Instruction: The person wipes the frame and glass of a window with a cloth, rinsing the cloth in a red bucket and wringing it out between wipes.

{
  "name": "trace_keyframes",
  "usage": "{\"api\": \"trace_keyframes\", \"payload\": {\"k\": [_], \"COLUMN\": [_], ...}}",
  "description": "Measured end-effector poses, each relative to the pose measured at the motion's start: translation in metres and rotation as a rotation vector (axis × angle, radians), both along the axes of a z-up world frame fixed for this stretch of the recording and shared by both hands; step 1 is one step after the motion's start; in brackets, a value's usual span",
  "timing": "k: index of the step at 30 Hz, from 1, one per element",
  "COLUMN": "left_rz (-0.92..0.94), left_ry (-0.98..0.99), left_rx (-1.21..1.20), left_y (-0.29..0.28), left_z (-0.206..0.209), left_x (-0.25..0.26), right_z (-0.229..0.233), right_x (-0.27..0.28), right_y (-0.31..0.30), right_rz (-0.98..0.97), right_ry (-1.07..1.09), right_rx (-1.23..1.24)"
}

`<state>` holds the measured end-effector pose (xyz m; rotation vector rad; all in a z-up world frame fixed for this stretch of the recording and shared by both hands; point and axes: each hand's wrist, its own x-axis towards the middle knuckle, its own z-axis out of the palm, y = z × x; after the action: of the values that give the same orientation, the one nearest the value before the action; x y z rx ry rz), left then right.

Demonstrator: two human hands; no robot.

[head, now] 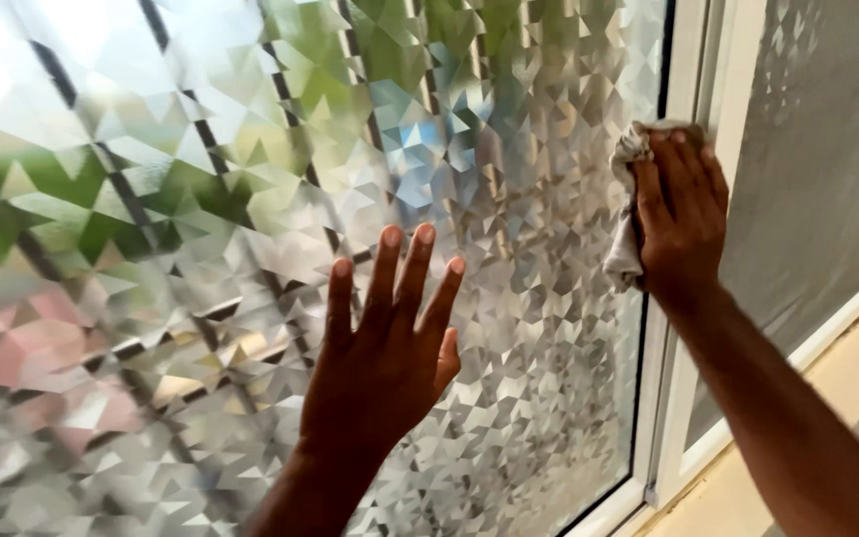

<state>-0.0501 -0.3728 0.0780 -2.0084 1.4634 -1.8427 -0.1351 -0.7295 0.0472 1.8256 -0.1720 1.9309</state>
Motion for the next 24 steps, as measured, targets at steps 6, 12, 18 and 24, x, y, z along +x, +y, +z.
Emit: {"api": "trace_keyframes", "payload": {"k": [6, 12, 18, 24], "left_rz": [0.015, 0.033, 0.035, 0.026], "left_ry": [-0.010, 0.006, -0.003, -0.009], "left_rx": [0.006, 0.013, 0.011, 0.010], "left_y": [-0.001, -0.002, -0.002, 0.000], "left_z": [0.000, 0.001, -0.001, 0.001], "left_x": [-0.001, -0.003, -0.003, -0.005], "right_z": [-0.086, -0.110, -0.050, -0.053], "right_x": [0.004, 0.008, 0.045, 0.037], "right_y": [0.006, 0.023, 0.081, 0.165], "right_rz": [0.095, 0.286, 0.535, 0.580], "right_ry": [0.012, -0.063, -0.237, -0.005], "right_rx": [0.108, 0.189, 0.192, 0.167]}}
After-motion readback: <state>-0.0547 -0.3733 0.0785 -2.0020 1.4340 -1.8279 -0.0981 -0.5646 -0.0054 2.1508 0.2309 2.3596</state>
